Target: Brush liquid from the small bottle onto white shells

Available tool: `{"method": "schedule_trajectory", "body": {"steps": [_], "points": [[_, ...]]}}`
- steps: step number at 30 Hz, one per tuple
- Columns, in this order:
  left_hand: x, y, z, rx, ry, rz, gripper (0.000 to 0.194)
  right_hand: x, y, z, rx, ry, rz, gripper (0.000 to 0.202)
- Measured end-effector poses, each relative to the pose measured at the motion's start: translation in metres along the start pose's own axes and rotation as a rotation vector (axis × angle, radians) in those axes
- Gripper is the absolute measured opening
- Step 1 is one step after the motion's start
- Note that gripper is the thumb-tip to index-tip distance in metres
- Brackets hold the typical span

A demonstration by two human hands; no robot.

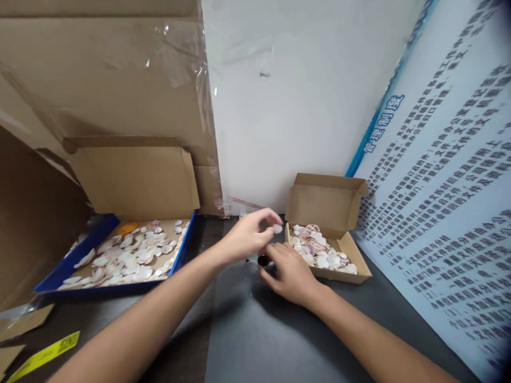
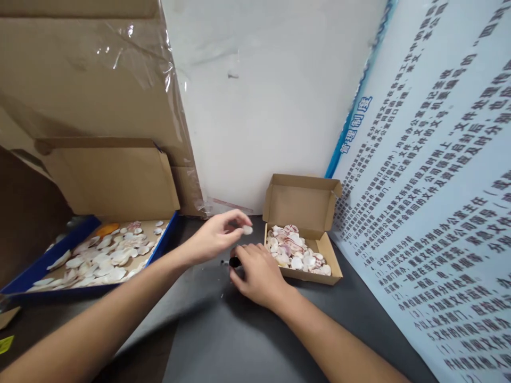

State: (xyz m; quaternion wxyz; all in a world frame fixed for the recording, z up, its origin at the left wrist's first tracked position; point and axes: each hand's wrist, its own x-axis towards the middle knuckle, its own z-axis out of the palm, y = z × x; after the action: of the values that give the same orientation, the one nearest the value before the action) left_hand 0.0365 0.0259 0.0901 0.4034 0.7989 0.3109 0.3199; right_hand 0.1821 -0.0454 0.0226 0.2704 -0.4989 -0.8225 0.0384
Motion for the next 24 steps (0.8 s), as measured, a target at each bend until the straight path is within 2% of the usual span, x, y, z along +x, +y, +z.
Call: {"method": "schedule_trajectory", "body": {"steps": [2, 5, 6, 9, 11, 14, 17, 20, 24], "points": [[0.020, 0.017, 0.015, 0.237, -0.213, 0.087, 0.025, -0.001, 0.002, 0.001, 0.013, -0.031, 0.004, 0.017], [0.044, 0.025, 0.039, 0.479, -0.498, 0.125, 0.029, -0.003, 0.005, 0.001, 0.021, -0.069, 0.024, 0.029], [0.049, 0.024, 0.046, 0.529, -0.564, 0.120, 0.031, -0.004, 0.005, 0.001, 0.014, -0.072, 0.022, 0.032], [0.057, 0.018, 0.061, 0.601, -0.613, 0.068, 0.033, -0.004, 0.005, 0.000, -0.012, -0.075, 0.007, 0.037], [0.058, 0.016, 0.066, 0.605, -0.572, 0.053, 0.032, -0.004, 0.004, -0.001, -0.019, -0.073, -0.012, 0.037], [0.053, 0.017, 0.061, 0.565, -0.379, 0.133, 0.026, -0.004, 0.004, -0.002, -0.004, -0.039, -0.041, 0.036], [0.036, 0.017, 0.042, 0.467, -0.204, 0.195, 0.020, -0.002, 0.005, -0.004, 0.043, -0.004, -0.036, 0.027], [0.010, 0.010, 0.020, 0.417, -0.093, 0.155, 0.017, 0.000, 0.004, -0.003, 0.024, 0.016, -0.043, 0.018], [-0.023, -0.005, 0.006, 0.353, -0.050, 0.051, 0.013, 0.001, 0.001, 0.000, -0.082, -0.030, -0.073, 0.015]]}}
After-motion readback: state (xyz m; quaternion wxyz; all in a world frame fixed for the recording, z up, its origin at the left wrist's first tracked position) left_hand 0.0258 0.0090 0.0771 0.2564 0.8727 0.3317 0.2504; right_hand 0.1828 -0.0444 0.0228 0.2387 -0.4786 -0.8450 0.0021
